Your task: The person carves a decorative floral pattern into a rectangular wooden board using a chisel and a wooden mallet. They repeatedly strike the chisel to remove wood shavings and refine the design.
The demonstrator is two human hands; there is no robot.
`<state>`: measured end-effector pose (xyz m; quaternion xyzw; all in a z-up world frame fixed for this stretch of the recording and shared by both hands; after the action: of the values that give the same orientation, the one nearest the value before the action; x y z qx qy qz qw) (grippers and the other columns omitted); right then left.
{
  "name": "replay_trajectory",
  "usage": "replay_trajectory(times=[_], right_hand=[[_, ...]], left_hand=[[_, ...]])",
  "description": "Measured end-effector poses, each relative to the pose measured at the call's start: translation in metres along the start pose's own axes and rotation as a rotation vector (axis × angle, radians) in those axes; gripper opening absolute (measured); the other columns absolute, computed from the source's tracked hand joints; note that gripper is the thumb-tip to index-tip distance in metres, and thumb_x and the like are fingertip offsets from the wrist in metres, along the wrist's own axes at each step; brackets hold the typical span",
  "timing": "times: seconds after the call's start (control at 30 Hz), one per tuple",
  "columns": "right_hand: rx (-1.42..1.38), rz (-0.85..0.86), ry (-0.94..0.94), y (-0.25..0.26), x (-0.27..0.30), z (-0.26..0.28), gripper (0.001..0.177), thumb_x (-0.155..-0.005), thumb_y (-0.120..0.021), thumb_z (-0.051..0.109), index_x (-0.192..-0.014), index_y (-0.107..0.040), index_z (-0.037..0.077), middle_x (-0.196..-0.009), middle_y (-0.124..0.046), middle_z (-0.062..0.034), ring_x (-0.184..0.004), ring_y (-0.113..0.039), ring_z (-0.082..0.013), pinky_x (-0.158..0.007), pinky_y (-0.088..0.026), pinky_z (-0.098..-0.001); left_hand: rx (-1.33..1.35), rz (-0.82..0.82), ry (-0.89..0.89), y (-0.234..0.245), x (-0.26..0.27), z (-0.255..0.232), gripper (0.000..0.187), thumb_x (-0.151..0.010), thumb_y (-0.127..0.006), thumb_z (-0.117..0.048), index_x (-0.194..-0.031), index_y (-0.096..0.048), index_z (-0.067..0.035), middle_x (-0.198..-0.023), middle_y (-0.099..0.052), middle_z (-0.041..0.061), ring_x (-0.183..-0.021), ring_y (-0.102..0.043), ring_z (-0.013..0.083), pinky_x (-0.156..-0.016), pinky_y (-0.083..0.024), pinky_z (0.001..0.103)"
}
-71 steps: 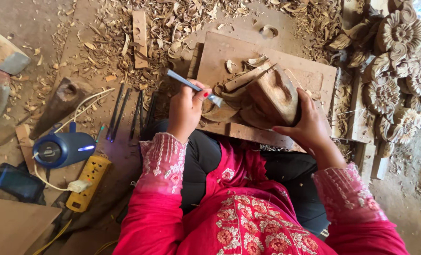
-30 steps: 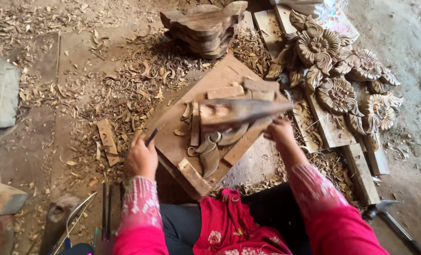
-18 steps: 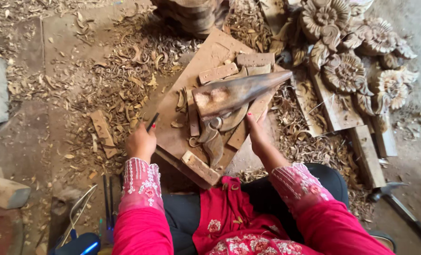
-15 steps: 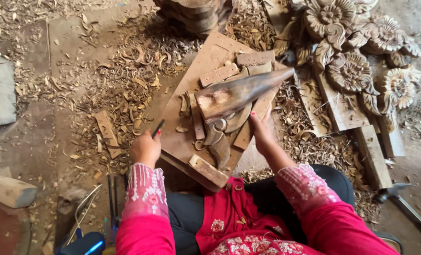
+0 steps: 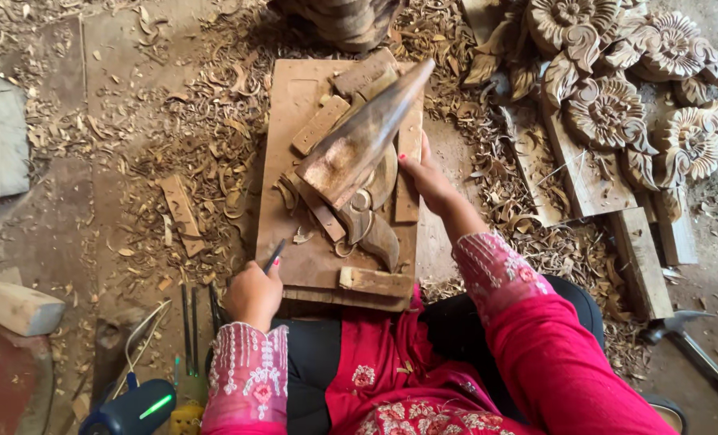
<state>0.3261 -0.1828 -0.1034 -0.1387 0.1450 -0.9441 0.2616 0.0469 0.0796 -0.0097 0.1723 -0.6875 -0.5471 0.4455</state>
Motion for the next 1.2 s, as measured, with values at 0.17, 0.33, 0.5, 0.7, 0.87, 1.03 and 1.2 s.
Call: replay_trajectory(times=[0.17, 0.33, 0.5, 0.7, 0.87, 1.03, 1.2], right_hand=[[0.175, -0.074, -0.318, 0.022, -0.01, 0.014, 0.087, -0.104, -0.054, 0.018, -0.172, -0.001, 0.027, -0.15, -0.045, -0.0347, -0.126, -0.04, -0.053, -0.104, -0.035, -0.0582], [1.315, -0.187, 0.409, 0.022, -0.007, 0.093, 0.079, -0.097, -0.069, 0.022, -0.16, -0.022, 0.034, -0.151, -0.043, -0.019, -0.138, -0.037, -0.0429, -0.112, -0.031, -0.059], [1.924, 0.267, 0.823, -0.065, -0.015, 0.145, 0.089, -0.058, -0.085, 0.028, -0.141, -0.055, 0.039, -0.15, -0.052, -0.0037, -0.142, -0.044, -0.0377, -0.103, -0.034, -0.0717], [1.994, 0.588, 0.414, -0.108, -0.005, 0.179, 0.091, -0.056, -0.093, 0.058, -0.134, -0.057, 0.027, -0.119, -0.062, -0.0063, -0.118, -0.057, -0.0305, -0.105, -0.045, -0.0534], [1.6, 0.275, 0.118, -0.049, 0.076, 0.194, 0.079, -0.063, -0.091, 0.057, -0.117, -0.059, 0.008, -0.111, -0.062, -0.0134, -0.096, -0.067, -0.0298, -0.079, -0.058, -0.0393], [1.634, -0.236, 0.05, 0.045, 0.207, 0.219, 0.081, -0.059, -0.089, 0.061, -0.108, -0.061, 0.003, -0.107, -0.064, -0.0182, -0.098, -0.065, -0.0342, -0.085, -0.053, -0.045], [1.399, -0.646, -0.398, 0.092, 0.34, 0.188, 0.087, -0.058, -0.086, 0.055, -0.128, -0.068, 0.007, -0.12, -0.071, -0.0204, -0.111, -0.069, -0.0349, -0.096, -0.054, -0.0462]], left_hand=[[-0.059, 0.065, -0.073, -0.009, 0.028, -0.019, 0.05, -0.094, -0.06, -0.052, -0.107, -0.068, -0.004, -0.105, -0.074, 0.023, -0.102, -0.071, 0.0415, -0.085, -0.056, 0.052], [-0.063, 0.148, -0.117, -0.01, 0.039, -0.023, 0.054, -0.097, -0.059, -0.054, -0.109, -0.068, -0.001, -0.106, -0.075, 0.025, -0.102, -0.072, 0.0419, -0.088, -0.057, 0.051], [0.028, 0.142, -0.084, -0.01, 0.021, -0.022, 0.054, -0.096, -0.059, -0.053, -0.111, -0.07, -0.003, -0.112, -0.071, 0.027, -0.109, -0.067, 0.0466, -0.091, -0.054, 0.054], [0.035, 0.192, -0.115, -0.013, -0.002, -0.03, 0.053, -0.098, -0.054, -0.051, -0.115, -0.075, -0.005, -0.119, -0.07, 0.027, -0.114, -0.065, 0.047, -0.097, -0.052, 0.053], [0.044, 0.171, -0.05, -0.02, 0.011, -0.035, 0.052, -0.098, -0.054, -0.05, -0.112, -0.075, -0.005, -0.117, -0.07, 0.026, -0.113, -0.066, 0.046, -0.095, -0.053, 0.053], [0.022, 0.194, -0.168, -0.01, 0.049, -0.054, 0.051, -0.098, -0.057, -0.053, -0.106, -0.078, -0.007, -0.108, -0.072, 0.024, -0.106, -0.068, 0.0443, -0.09, -0.054, 0.052], [0.275, -0.303, -0.628, 0.042, 0.08, -0.091, 0.02, -0.094, -0.067, -0.027, -0.103, -0.077, -0.012, -0.083, -0.075, 0.012, -0.071, -0.071, 0.0367, -0.064, -0.054, 0.05]])
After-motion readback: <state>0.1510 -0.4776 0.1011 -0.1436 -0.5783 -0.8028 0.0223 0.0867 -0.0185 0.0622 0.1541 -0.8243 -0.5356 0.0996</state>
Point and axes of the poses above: each hand's wrist, its own x-axis away from the middle knuckle, its own y-axis out of the back of the hand, z = x × y, the point moved 3 cm from there along -x, towards the middle knuckle
